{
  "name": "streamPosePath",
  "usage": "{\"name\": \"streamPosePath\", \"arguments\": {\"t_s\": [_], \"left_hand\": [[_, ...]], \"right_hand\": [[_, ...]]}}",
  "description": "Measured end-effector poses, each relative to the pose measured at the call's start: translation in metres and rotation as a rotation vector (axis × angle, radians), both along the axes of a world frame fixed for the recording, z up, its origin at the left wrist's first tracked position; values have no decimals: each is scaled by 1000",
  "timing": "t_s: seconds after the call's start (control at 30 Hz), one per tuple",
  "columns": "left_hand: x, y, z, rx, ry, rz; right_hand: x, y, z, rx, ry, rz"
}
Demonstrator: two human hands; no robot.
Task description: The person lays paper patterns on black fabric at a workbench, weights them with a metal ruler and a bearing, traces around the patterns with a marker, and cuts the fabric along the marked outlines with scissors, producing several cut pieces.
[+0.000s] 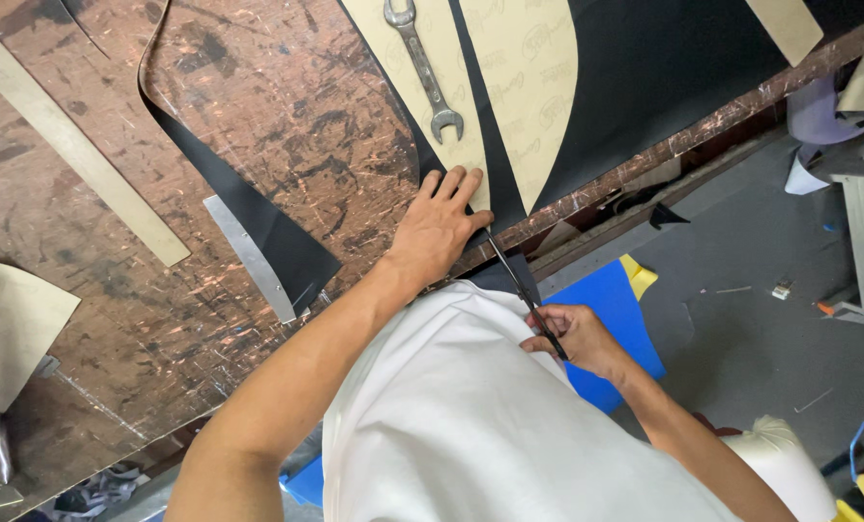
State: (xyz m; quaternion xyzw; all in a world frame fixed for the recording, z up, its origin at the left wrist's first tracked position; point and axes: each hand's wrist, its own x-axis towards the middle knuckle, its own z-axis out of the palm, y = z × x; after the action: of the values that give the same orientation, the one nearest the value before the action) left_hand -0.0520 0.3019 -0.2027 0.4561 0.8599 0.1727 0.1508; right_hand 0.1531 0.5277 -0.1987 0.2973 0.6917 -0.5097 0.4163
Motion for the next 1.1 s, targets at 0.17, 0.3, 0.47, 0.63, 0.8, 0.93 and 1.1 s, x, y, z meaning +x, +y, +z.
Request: {"name": "streamPosePath", "arguments": {"t_s": [0.17,0.3,0.47,0.63,0.8,0.93,1.1], "left_hand": [[-2,1,5,-16,14,-3],[12,7,2,-98,32,12],[54,18,-7,-181,25,144],[67,24,-22,-165,64,219],[68,25,-28,-161,51,229],[68,26,-29,-139,38,241],[67,25,-29,-146,45,232]], "right_hand": [[-8,-4,1,-27,55,-20],[-11,-5,3,23,31,28],[-13,-6,3,15,47,21],[-17,-6,-7,-20,76,-15],[-17,-8,-12,-3,134,16],[-19,-8,-11,38,119,28],[-26,-10,-14,-3,159,5]]}}
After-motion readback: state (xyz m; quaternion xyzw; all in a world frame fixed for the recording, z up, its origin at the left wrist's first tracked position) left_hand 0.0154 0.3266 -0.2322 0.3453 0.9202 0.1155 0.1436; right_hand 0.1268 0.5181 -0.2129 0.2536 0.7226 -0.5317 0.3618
